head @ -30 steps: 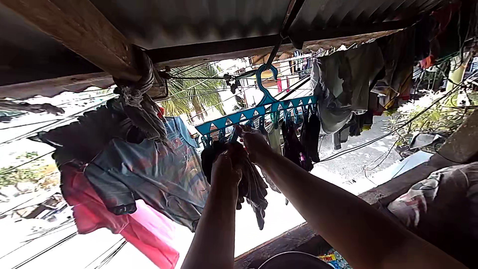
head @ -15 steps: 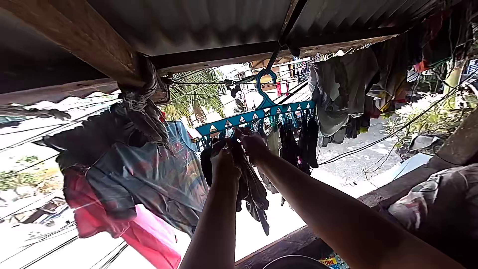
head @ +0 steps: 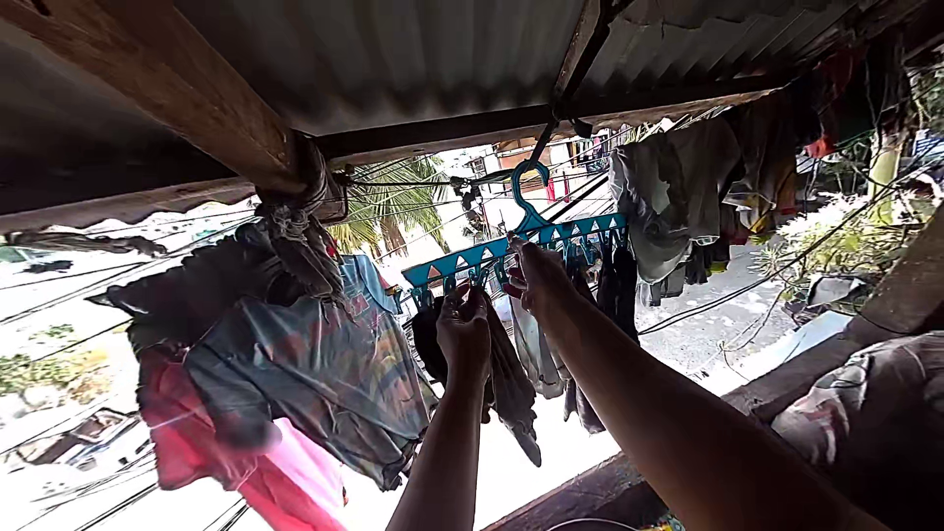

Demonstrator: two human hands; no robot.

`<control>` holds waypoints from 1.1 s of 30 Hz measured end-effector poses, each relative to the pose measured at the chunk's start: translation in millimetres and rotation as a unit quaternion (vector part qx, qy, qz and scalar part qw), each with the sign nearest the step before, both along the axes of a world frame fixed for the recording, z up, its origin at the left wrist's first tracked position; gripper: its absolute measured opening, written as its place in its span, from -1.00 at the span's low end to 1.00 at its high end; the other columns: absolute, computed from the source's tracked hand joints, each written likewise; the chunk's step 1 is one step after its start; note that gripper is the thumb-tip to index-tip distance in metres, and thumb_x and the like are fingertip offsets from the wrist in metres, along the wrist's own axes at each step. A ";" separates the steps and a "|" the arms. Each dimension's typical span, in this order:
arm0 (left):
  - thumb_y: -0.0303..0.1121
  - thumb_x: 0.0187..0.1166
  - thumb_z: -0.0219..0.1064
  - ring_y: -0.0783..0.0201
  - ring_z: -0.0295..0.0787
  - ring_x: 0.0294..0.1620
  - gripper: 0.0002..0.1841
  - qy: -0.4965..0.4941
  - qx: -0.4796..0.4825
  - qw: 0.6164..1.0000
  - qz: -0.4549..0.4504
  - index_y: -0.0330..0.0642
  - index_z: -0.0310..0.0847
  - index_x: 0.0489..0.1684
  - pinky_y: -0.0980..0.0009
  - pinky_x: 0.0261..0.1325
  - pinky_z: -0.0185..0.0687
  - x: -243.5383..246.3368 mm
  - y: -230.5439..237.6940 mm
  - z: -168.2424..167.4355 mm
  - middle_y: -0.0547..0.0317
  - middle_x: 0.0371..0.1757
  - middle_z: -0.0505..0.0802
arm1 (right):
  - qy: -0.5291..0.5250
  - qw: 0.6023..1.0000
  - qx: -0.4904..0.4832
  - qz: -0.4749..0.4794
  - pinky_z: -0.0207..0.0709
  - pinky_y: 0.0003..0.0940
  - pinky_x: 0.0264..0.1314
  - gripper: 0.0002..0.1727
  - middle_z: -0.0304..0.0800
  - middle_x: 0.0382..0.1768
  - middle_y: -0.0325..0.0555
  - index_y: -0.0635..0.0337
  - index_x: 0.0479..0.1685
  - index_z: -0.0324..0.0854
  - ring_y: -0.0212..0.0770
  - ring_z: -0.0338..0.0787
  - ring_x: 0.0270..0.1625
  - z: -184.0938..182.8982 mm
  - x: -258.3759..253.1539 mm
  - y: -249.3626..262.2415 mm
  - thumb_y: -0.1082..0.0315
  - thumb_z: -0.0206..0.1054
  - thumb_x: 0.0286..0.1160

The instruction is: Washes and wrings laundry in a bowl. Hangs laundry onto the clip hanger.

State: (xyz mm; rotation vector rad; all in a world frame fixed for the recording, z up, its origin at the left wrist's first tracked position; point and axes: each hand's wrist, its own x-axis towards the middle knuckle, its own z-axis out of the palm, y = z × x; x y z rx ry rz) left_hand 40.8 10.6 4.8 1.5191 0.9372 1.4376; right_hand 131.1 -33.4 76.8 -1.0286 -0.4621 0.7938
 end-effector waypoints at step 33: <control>-0.51 0.64 0.35 0.29 0.82 -0.04 -0.70 0.111 0.164 0.980 0.013 -0.21 0.67 0.31 0.22 0.12 0.70 -61.5 17.7 -33.1 0.05 0.10 0.88 | -0.139 0.986 0.029 -0.087 0.48 0.27 0.34 0.04 0.20 0.65 0.48 -0.20 0.88 -0.14 0.42 0.42 0.55 0.9 -36.5 47.6 0.60 0.34 0.40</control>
